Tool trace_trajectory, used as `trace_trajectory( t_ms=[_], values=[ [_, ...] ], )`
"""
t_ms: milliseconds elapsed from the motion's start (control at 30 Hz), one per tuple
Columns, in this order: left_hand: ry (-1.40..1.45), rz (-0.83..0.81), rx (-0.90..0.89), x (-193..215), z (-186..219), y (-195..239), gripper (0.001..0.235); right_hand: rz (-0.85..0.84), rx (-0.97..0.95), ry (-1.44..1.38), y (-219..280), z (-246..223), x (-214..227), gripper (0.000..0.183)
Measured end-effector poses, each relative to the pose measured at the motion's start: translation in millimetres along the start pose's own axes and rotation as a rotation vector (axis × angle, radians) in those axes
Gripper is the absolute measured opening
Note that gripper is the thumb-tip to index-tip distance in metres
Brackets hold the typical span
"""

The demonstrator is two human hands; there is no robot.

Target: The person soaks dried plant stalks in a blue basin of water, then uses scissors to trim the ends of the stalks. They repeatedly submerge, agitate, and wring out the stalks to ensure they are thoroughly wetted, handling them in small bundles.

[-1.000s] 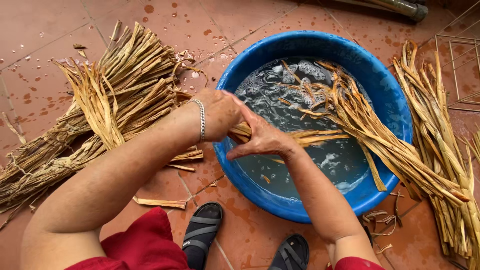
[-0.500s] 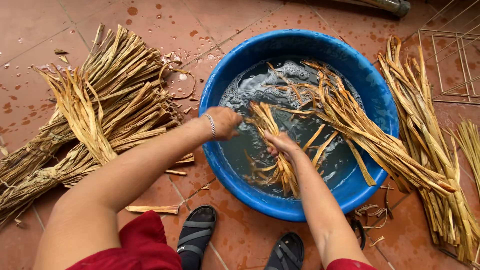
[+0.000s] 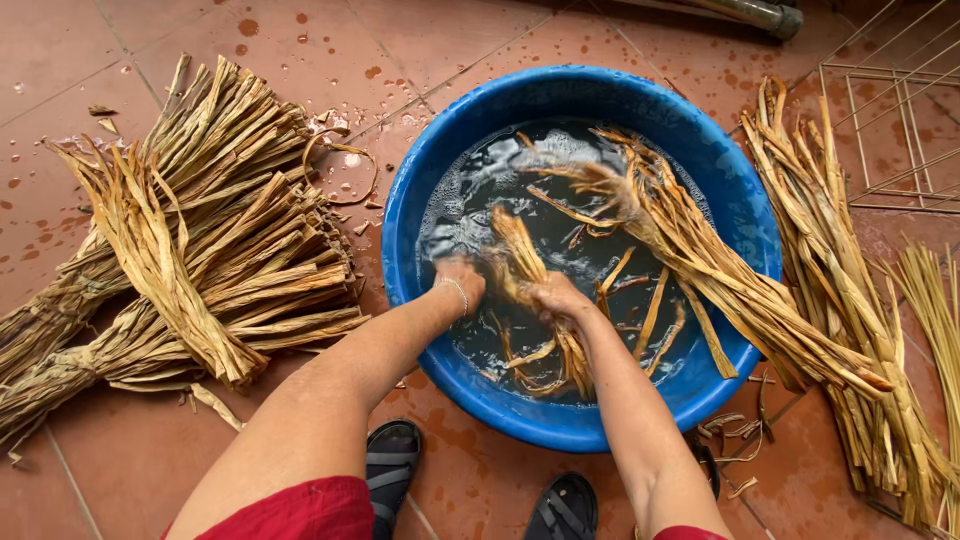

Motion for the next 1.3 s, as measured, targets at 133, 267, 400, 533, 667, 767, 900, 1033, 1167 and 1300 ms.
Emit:
trace_trajectory(
  t_ms=[133, 267, 400, 533, 667, 767, 900, 1033, 1167, 1300],
  values=[
    [0.266, -0.070, 0.104, -8.6, -37.8, -23.4, 0.045, 0.065, -0.020, -0.071, 2.5, -4.5, 9.4, 0.034],
    [0.954, 0.092, 0.034, 2.0, -28.5, -30.2, 0.050, -0.154, 0.008, -0.316, 29.4, -25.1, -6.6, 0.047],
    [1.651, -0.132, 0.210, -7.9, 6.3, -2.5, 0.070, -0.211, 0.041, -0.489, 50.6, -38.4, -6.4, 0.038],
    [1.787, 0.321, 0.219, -2.1, -2.0, -35.8, 0.061, -0.311, 0.014, -0.612, 50.4, -29.4, -12.3, 0.032],
    [2.233, 0.772, 0.453, -49.0, -17.1, -91.7, 0.038, -0.329, 0.003, -0.605, 44.7, -19.8, -27.5, 0.030],
    [2.433, 0.926, 0.598, -70.8, -22.7, -113.2, 0.034, -0.330, 0.058, -0.639, 45.8, -24.2, -31.6, 0.030],
    [2.516, 0.981, 0.607, -79.4, -21.9, -122.6, 0.030, -0.199, 0.049, -0.526, 47.7, -28.7, -43.8, 0.026],
    [2.755, 0.802, 0.427, -67.3, -17.6, -128.2, 0.046, -0.215, 0.033, -0.482, 58.7, -36.5, -53.6, 0.025],
    [2.742, 0.907, 0.446, -52.2, -58.6, -101.5, 0.070, -0.373, -0.035, -0.567, 65.2, -31.5, -48.6, 0.024],
    [2.826, 0.777, 0.441, -3.8, -28.6, -54.9, 0.064, -0.328, 0.001, -0.665, 53.8, -22.3, -27.9, 0.034]
  ],
)
Point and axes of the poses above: each hand's wrist, its own y-axis away from the middle knuckle, its own x-axis out of the back of the hand, z = x × y, the point moved 9 cm from there along -y, towards the middle knuckle, and after that the axes turned 5 degrees about -x, right-handed, at the moved point
